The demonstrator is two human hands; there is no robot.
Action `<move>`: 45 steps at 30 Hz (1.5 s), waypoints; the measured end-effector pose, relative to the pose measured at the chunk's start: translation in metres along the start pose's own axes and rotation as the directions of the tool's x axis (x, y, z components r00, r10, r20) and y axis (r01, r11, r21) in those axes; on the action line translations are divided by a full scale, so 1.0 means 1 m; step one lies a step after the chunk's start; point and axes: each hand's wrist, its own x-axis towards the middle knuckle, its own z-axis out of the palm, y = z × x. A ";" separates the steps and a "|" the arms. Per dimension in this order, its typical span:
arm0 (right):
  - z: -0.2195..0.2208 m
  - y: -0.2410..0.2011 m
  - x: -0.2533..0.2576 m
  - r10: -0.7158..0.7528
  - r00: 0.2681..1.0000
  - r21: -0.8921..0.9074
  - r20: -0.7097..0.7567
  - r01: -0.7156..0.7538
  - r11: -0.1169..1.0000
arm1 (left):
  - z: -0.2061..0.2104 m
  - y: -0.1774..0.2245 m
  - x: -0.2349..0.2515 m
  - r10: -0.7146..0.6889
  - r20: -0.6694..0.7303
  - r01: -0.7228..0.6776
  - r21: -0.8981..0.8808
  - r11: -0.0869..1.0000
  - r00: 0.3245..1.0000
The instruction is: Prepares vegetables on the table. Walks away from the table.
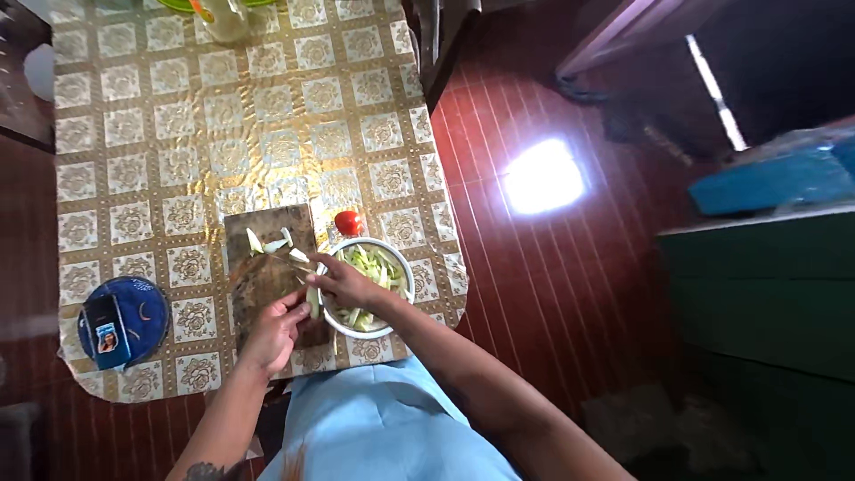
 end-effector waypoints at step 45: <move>-0.027 0.063 -0.062 -0.040 0.995 0.052 -0.091 0.044 0.998 | 0.050 -0.015 0.019 -0.172 0.211 0.146 0.134 0.980 0.962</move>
